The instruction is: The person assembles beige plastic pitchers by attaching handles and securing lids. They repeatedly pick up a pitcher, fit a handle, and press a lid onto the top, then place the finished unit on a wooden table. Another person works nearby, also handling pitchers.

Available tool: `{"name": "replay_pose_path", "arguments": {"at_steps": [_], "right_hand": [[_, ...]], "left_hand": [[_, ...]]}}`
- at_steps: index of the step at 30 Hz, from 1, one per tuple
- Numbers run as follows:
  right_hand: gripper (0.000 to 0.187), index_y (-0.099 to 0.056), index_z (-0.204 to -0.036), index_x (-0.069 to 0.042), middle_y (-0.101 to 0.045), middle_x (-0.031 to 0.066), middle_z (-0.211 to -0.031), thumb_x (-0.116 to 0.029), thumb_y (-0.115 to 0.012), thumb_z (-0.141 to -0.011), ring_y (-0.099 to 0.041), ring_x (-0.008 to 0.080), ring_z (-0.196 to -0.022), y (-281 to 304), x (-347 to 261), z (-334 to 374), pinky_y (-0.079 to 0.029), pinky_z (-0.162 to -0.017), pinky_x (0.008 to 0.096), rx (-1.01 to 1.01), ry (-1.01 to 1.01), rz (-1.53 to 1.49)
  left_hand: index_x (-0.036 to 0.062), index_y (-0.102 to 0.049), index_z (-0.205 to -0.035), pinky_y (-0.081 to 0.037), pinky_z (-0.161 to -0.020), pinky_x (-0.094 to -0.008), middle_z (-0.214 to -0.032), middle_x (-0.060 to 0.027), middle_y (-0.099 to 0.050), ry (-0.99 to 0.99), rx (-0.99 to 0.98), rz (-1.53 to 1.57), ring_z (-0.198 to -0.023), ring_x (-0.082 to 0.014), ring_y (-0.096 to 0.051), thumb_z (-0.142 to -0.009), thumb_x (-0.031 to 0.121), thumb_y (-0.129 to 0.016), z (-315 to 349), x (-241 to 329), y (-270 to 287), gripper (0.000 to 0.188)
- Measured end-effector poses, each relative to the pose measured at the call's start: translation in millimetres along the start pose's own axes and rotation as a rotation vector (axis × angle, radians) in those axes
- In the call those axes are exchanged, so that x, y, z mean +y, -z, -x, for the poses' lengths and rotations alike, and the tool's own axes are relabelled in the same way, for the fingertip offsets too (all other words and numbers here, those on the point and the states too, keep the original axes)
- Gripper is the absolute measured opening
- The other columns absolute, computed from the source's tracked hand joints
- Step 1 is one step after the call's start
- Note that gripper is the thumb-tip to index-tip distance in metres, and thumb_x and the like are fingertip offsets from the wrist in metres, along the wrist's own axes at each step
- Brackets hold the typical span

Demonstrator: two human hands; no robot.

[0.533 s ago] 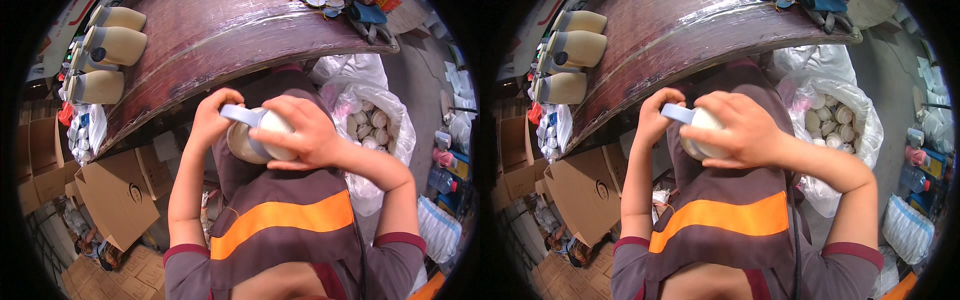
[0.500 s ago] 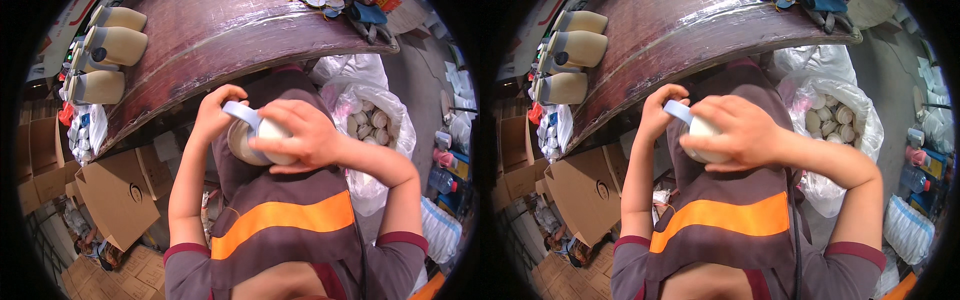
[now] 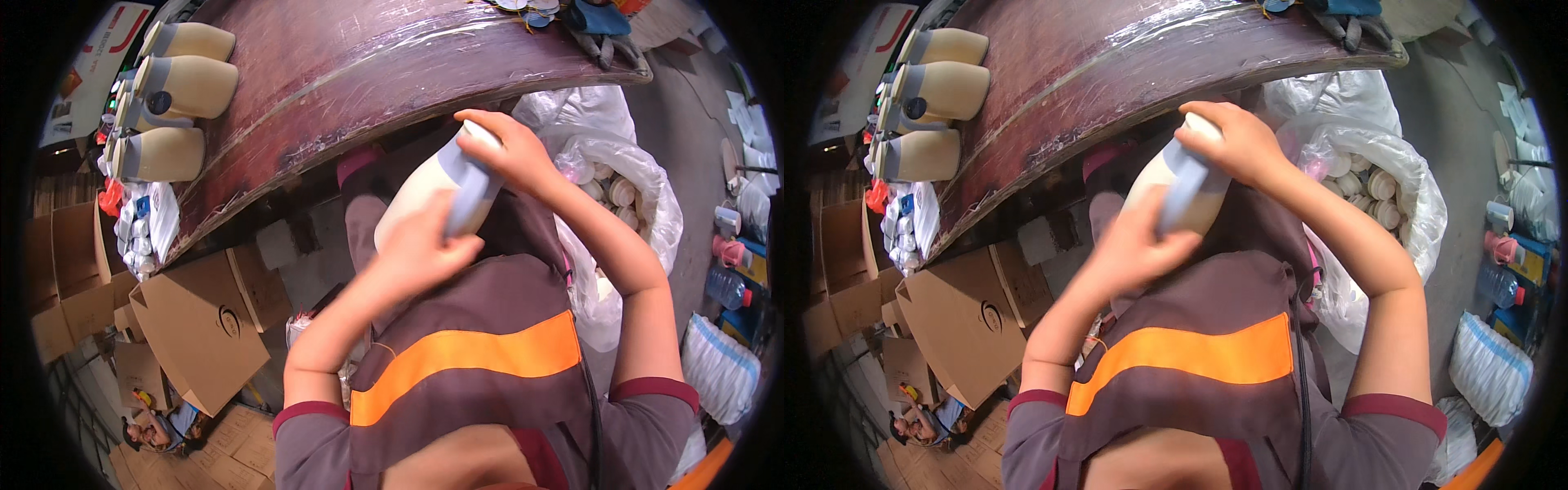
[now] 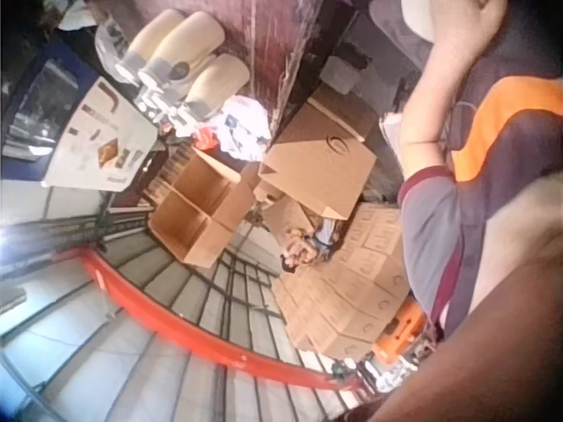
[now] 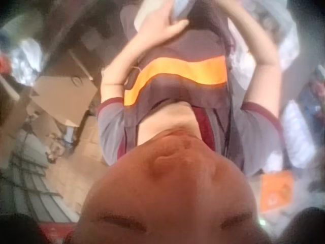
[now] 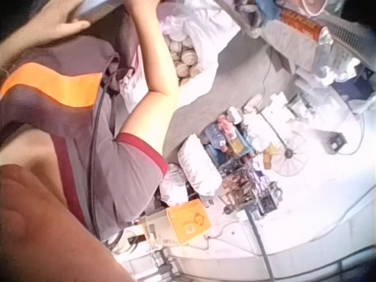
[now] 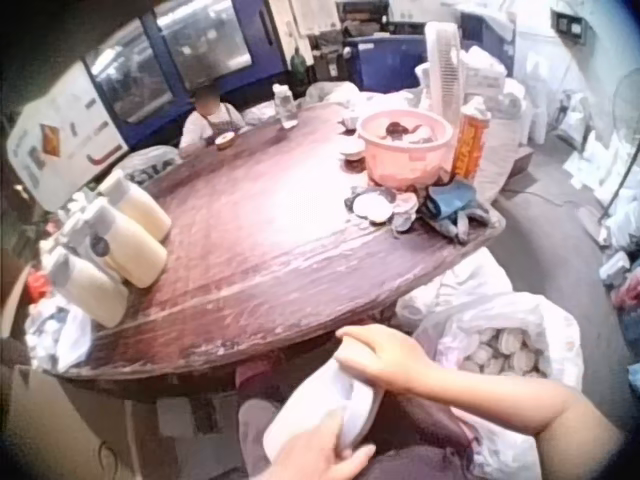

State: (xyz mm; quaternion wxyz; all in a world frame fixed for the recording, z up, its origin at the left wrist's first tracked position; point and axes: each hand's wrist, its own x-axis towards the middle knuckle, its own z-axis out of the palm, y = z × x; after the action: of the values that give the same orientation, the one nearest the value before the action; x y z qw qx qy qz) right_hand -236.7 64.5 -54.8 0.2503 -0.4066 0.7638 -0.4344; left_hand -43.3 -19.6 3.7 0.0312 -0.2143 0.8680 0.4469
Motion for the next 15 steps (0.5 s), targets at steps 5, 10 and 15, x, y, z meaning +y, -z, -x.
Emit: {"name": "replay_pose_path", "arguments": {"at_steps": [5,10,15], "right_hand": [[0.064,-0.049,-0.135,-0.006,-0.051,0.0197,-0.132,-0.047,-0.060,-0.086,-0.047,0.0315,-0.125,3.5,-6.8,6.5,-0.035,-0.106,0.0392,-0.159,0.082,0.023],[0.057,-0.054,-0.125,-0.019,-0.044,0.0188,-0.136,-0.054,-0.063,-0.081,-0.041,0.0409,-0.126,9.9,-62.3,49.3,-0.036,-0.102,0.0496,-0.300,0.873,0.102],[0.043,-0.059,-0.117,-0.018,-0.051,0.0111,-0.126,-0.048,-0.059,-0.086,-0.050,0.0310,-0.117,-4.0,-64.1,35.9,-0.043,-0.088,0.0427,-0.166,0.811,0.209]], "left_hand": [[0.0076,-0.065,-0.101,-0.052,-0.068,-0.0367,-0.087,-0.0154,-0.068,0.067,0.196,-0.031,-0.077,-0.0306,-0.068,-0.073,0.022,-0.067,-10.6,-27.7,14.7,0.031],[0.0028,-0.064,-0.087,-0.046,-0.066,-0.0211,-0.078,0.0021,-0.064,0.015,0.232,0.611,-0.073,-0.0061,-0.058,-0.080,0.004,-0.071,-26.4,-85.9,49.4,0.010],[0.0009,-0.066,-0.082,-0.044,-0.063,-0.0222,-0.078,0.0009,-0.064,0.166,0.246,0.501,-0.070,-0.0056,-0.054,-0.081,0.005,-0.066,-11.9,-77.4,48.5,0.004]]}}
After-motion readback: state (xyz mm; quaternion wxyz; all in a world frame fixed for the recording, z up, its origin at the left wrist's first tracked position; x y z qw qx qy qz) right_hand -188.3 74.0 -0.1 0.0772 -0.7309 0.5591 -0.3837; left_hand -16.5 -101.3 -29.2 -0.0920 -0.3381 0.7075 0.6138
